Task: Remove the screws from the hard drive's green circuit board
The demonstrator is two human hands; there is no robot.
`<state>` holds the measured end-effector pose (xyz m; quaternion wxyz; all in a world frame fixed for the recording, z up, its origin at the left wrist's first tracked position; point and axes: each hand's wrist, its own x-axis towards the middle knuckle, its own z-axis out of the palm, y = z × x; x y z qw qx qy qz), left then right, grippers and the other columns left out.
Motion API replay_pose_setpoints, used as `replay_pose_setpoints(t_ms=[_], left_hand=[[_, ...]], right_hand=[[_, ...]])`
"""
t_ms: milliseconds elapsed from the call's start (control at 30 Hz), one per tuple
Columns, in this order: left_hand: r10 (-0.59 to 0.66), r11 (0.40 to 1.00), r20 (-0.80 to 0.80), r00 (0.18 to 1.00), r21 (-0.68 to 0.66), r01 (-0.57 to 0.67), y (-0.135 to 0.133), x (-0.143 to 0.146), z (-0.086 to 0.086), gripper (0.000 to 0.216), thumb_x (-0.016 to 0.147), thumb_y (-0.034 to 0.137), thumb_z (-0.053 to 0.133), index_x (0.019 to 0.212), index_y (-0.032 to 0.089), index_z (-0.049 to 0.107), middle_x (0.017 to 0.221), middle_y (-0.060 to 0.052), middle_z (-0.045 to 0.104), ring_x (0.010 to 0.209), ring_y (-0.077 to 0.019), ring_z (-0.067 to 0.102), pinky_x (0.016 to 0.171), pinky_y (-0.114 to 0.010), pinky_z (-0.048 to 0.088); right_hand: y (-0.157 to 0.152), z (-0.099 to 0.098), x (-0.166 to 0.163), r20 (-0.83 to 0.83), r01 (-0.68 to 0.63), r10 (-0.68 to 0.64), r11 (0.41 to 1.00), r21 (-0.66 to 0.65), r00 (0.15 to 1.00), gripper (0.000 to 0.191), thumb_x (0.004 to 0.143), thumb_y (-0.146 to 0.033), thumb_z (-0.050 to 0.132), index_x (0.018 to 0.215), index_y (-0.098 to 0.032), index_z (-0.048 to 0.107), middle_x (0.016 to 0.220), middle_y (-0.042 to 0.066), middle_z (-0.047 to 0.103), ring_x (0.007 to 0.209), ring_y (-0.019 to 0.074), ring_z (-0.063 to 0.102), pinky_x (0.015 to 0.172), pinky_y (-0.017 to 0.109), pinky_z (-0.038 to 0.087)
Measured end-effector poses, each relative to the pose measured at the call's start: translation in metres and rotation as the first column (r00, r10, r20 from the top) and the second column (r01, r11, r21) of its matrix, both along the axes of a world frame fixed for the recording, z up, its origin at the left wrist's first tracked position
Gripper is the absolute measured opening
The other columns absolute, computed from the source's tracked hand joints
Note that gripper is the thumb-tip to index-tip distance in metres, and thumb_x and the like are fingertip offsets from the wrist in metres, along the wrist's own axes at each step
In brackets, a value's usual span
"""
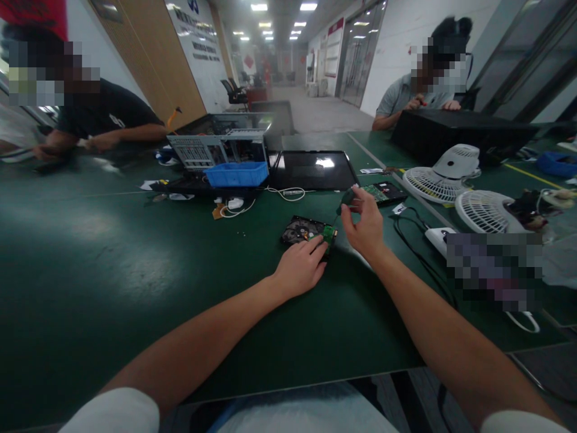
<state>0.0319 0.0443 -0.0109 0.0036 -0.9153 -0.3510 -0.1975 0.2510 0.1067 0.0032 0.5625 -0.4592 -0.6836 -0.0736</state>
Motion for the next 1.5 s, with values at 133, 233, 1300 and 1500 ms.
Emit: replay_pose_setpoints(t_ms=[133, 233, 1300, 1500], left_hand=[[-0.001, 1.0, -0.003, 1.0, -0.007, 0.001, -0.001, 0.0, 0.002, 0.048, 0.1, 0.031, 0.055, 0.145, 0.014, 0.055, 0.154, -0.016, 0.054, 0.124, -0.0318, 0.063, 0.102, -0.048, 0.055], [0.0, 1.0, -0.008, 1.0, -0.013, 0.0, -0.001, 0.0, 0.003, 0.049, 0.1, 0.031, 0.055, 0.145, 0.013, 0.055, 0.154, -0.017, 0.054, 0.124, -0.0323, 0.063, 0.102, -0.048, 0.054], [-0.001, 1.0, -0.001, 1.0, -0.013, 0.001, -0.001, 0.0, 0.002, 0.048, 0.1, 0.031, 0.054, 0.144, 0.012, 0.056, 0.153, -0.017, 0.054, 0.123, -0.0323, 0.063, 0.101, -0.048, 0.055], [-0.001, 1.0, -0.01, 1.0, -0.006, 0.001, 0.0, 0.0, 0.002, 0.048, 0.1, 0.032, 0.055, 0.144, 0.013, 0.056, 0.154, -0.017, 0.054, 0.127, -0.0325, 0.062, 0.103, -0.048, 0.054]], right_hand=[[0.003, -0.003, 0.0, -0.044, -0.046, 0.048, 0.998, 0.038, 0.998, 0.053, 0.098, -0.035, 0.061, 0.147, -0.026, 0.043, 0.143, 0.016, 0.057, 0.114, 0.0274, 0.069, 0.087, 0.047, 0.066], [0.003, -0.001, 0.001, -0.033, -0.035, 0.037, 0.999, 0.041, 0.999, 0.05, 0.097, -0.035, 0.064, 0.143, -0.027, 0.046, 0.138, 0.014, 0.06, 0.11, 0.0264, 0.07, 0.086, 0.046, 0.066], [-0.004, 0.006, 0.0, 0.044, 0.019, -0.018, 1.0, -0.018, 0.999, 0.048, 0.094, -0.042, 0.066, 0.138, -0.026, 0.053, 0.111, 0.009, 0.064, 0.086, 0.0232, 0.067, 0.072, 0.041, 0.064], [-0.002, 0.003, -0.001, 0.002, -0.003, 0.003, 1.0, -0.015, 1.0, 0.048, 0.099, -0.036, 0.058, 0.144, -0.025, 0.047, 0.13, 0.014, 0.062, 0.099, 0.025, 0.07, 0.078, 0.043, 0.065]])
